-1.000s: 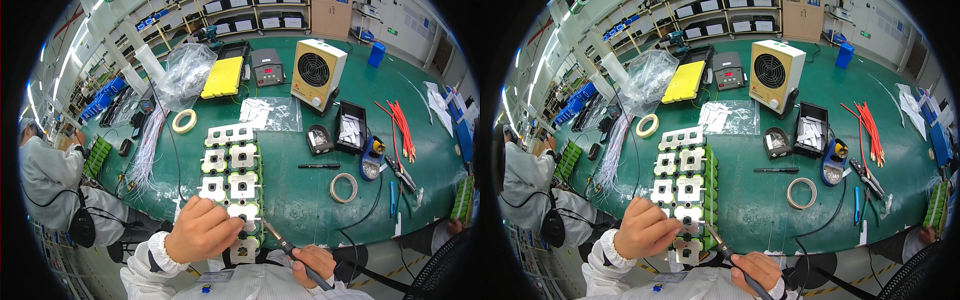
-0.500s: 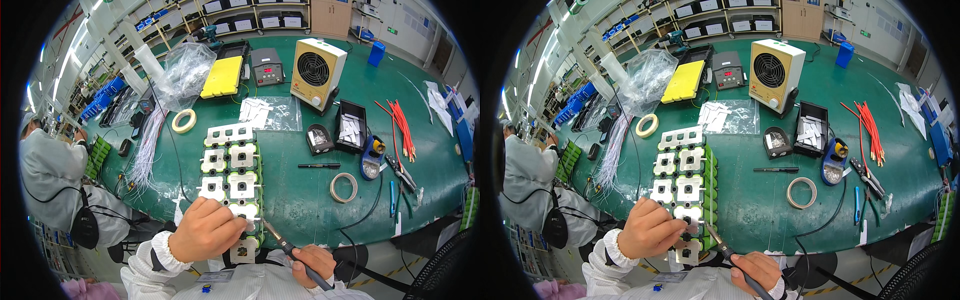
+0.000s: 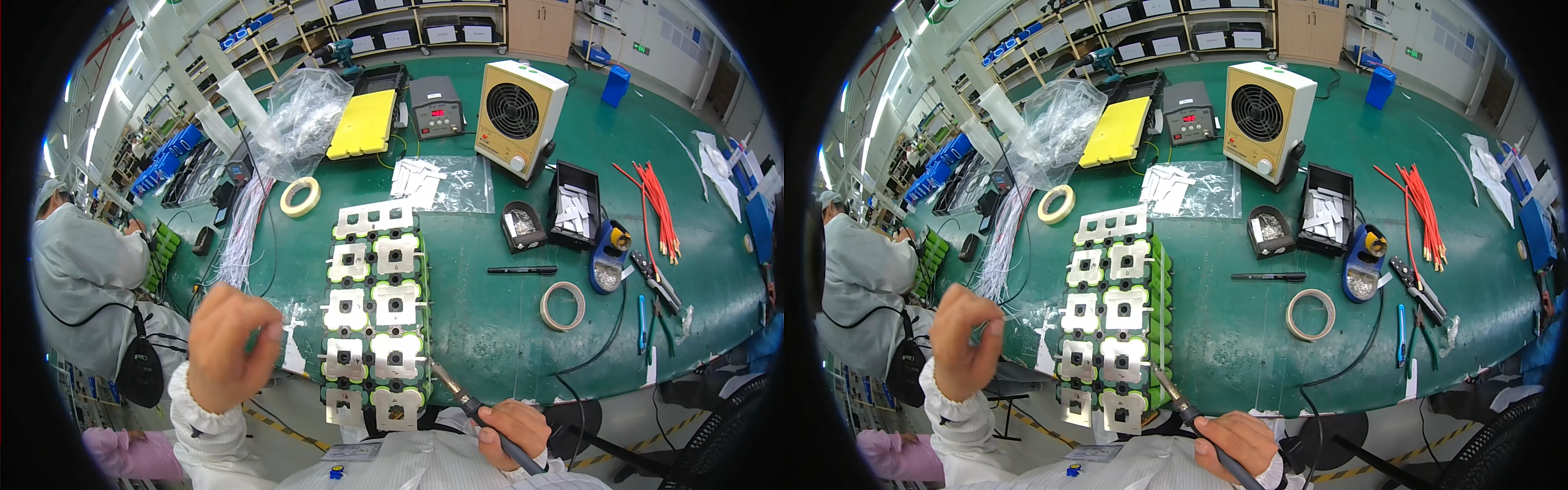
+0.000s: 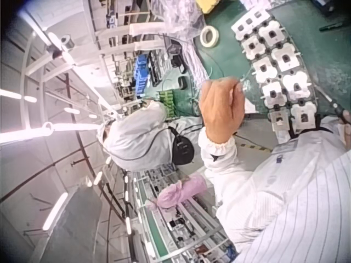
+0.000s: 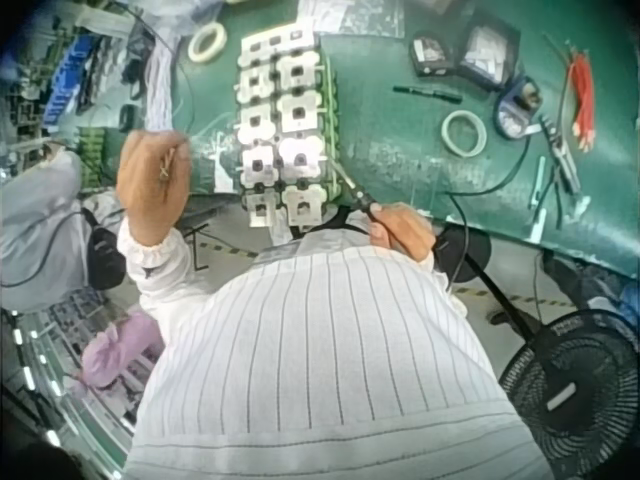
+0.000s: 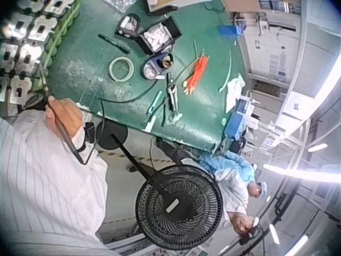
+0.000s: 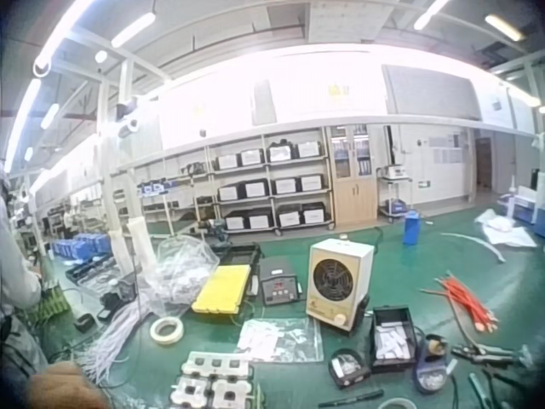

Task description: Soldering wires to battery pack components and applying a protective cover.

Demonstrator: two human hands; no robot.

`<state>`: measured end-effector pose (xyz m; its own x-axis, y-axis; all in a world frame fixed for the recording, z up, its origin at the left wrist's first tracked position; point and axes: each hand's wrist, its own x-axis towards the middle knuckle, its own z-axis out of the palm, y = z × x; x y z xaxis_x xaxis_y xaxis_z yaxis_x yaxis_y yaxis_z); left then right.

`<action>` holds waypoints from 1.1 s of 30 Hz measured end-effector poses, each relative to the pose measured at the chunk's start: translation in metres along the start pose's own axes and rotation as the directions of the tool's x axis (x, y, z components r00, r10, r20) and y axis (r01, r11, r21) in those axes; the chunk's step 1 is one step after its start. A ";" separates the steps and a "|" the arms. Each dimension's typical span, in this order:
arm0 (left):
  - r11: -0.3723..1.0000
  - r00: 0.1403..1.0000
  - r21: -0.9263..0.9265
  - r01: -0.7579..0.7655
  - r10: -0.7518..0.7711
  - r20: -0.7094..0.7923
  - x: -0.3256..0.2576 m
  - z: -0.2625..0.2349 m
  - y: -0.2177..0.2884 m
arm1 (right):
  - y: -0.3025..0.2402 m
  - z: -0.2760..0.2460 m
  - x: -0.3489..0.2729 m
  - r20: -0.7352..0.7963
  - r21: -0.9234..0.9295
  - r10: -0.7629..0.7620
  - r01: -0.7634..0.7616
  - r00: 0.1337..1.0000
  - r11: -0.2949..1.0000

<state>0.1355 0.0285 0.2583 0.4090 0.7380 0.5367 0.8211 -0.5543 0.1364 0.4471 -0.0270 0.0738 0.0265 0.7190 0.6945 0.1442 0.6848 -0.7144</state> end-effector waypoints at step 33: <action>0.951 0.923 -0.128 -0.281 0.304 0.237 0.053 0.094 -0.033 | 0.037 0.014 0.048 0.031 0.044 0.154 -0.155 0.988 0.987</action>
<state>0.1673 0.1216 0.2042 0.7214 0.6036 0.3395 0.6154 -0.7836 0.0853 0.4402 0.0347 0.0792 0.0180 0.8191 0.5734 0.0950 0.5695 -0.8165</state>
